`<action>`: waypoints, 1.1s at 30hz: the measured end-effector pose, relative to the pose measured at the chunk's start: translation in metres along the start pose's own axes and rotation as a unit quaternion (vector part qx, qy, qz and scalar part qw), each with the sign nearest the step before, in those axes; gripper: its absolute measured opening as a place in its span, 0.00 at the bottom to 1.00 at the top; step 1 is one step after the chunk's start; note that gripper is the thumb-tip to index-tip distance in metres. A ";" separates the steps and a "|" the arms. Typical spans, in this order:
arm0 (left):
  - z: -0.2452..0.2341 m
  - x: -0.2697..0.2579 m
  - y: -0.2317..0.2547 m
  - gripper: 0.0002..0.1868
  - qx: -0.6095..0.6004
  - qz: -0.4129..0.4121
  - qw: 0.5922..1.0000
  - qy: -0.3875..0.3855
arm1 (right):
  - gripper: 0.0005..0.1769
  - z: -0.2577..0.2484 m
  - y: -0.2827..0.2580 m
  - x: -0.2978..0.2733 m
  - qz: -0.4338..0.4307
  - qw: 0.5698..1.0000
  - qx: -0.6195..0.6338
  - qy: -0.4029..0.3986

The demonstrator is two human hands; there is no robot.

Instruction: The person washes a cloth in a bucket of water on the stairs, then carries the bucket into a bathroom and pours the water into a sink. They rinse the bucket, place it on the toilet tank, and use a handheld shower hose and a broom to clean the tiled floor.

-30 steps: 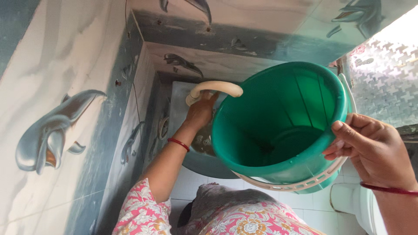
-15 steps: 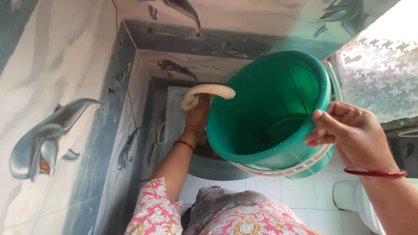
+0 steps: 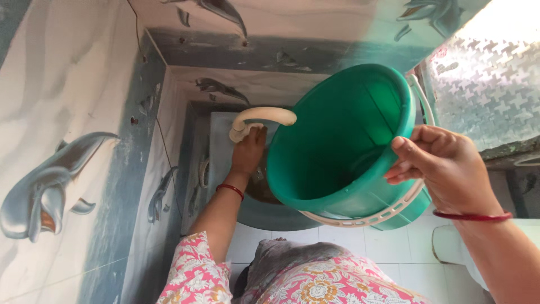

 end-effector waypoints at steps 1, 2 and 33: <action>0.008 0.000 0.000 0.20 0.014 -0.005 0.999 -0.031 | 0.13 0.002 0.001 0.001 0.001 1.000 0.009 -0.001; 0.013 -0.003 0.000 0.17 0.028 -0.010 0.998 -0.062 | 0.14 0.004 0.003 0.002 0.002 1.000 0.017 -0.001; 0.148 0.055 0.097 0.30 -0.755 -0.394 0.291 -0.437 | 0.13 0.022 0.013 0.017 -0.054 0.992 0.109 -0.044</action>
Point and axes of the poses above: each hand's wrist, its own x-axis towards the middle knuckle, its own z-axis out of the palm, y = z × x, the point moved 10 cm from there along x, towards the middle knuckle, and after that the axes turned 12 degrees about -z, right-handed, at the moved point
